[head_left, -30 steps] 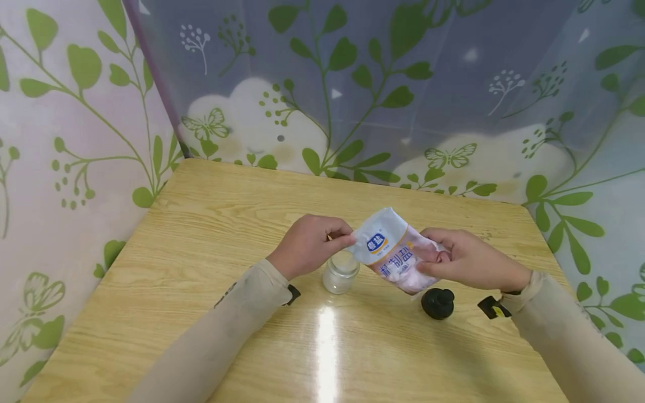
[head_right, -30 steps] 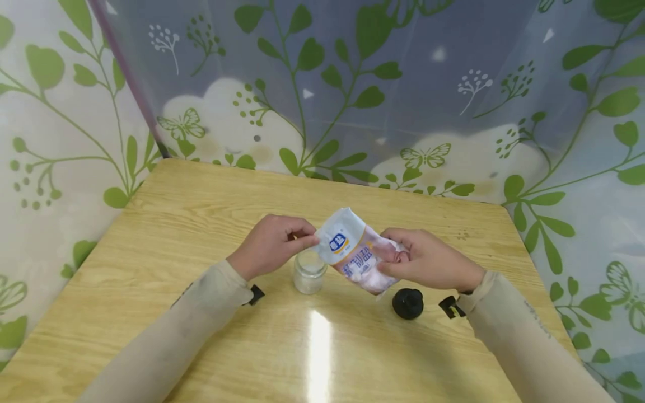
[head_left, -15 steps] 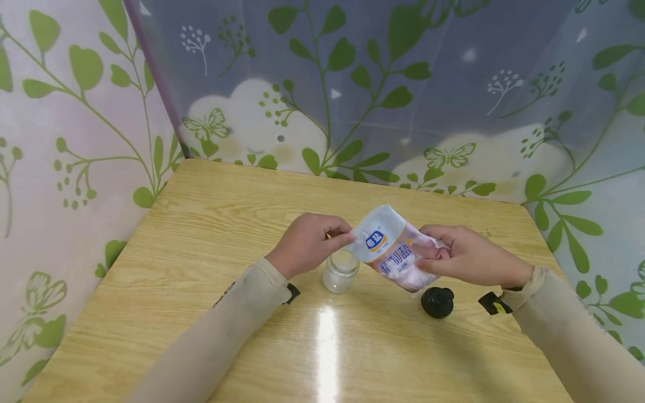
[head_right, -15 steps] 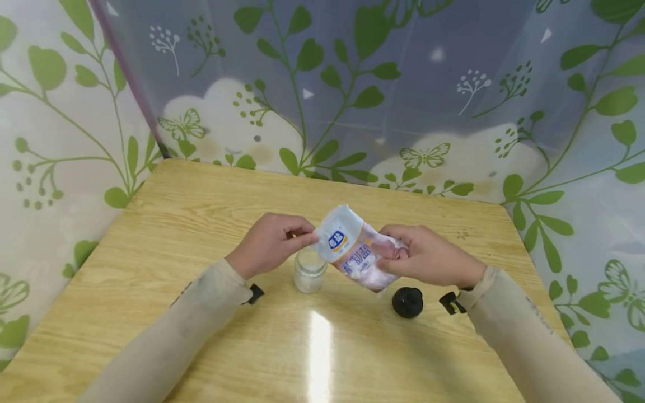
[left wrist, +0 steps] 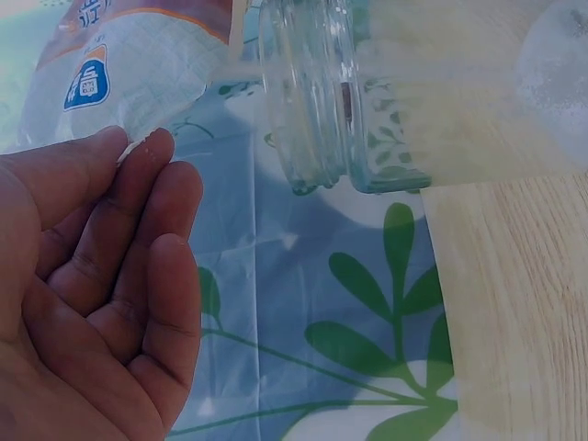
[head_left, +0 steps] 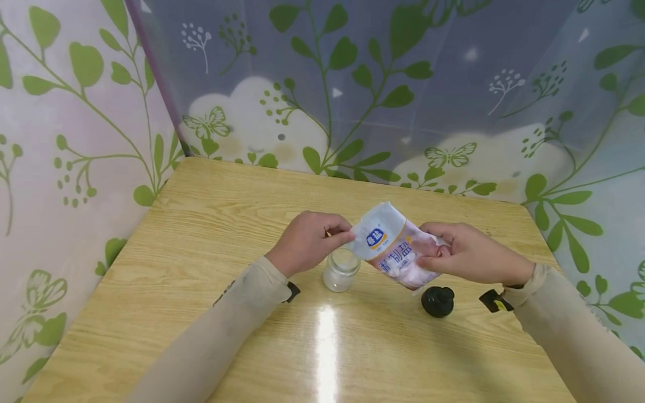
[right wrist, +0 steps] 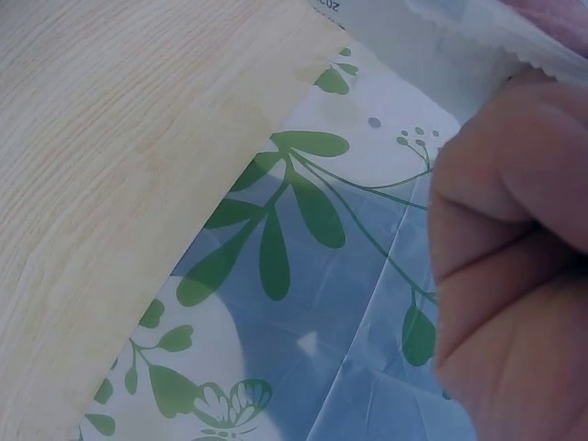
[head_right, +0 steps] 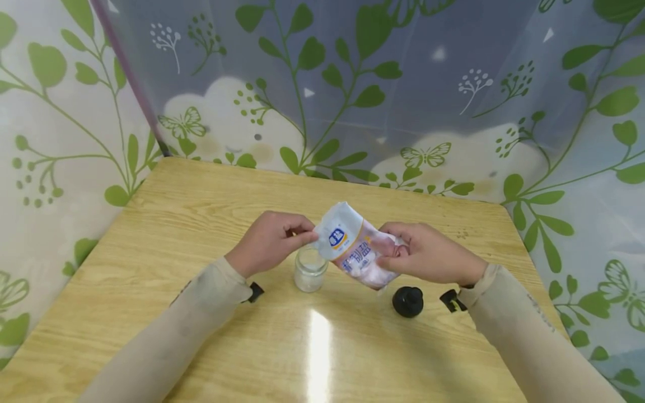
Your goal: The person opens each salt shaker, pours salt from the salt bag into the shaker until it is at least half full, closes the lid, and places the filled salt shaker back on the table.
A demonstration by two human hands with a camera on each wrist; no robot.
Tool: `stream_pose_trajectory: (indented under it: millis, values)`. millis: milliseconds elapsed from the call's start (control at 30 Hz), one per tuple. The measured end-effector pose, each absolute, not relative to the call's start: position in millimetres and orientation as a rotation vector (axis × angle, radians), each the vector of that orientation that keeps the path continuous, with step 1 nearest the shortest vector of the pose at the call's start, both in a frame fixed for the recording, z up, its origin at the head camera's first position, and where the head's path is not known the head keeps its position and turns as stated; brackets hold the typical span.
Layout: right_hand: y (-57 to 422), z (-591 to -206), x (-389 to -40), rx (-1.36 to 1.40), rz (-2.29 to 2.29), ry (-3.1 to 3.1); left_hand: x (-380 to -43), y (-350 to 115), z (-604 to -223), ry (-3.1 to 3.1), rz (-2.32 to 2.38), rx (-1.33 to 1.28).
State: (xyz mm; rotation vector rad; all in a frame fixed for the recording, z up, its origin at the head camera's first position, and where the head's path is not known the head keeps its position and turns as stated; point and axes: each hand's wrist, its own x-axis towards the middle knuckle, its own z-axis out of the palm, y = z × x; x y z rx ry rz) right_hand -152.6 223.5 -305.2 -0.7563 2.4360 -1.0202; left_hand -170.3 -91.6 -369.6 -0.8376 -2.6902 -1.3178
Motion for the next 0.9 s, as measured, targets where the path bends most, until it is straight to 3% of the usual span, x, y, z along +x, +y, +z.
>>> stream_pose_trajectory:
  millis: [900]
  values:
    - [221.2, -303.0, -154.5, -0.791, -0.973, 2.456, -169.7, -94.1, -369.1, -2.682, -1.353, -0.825]
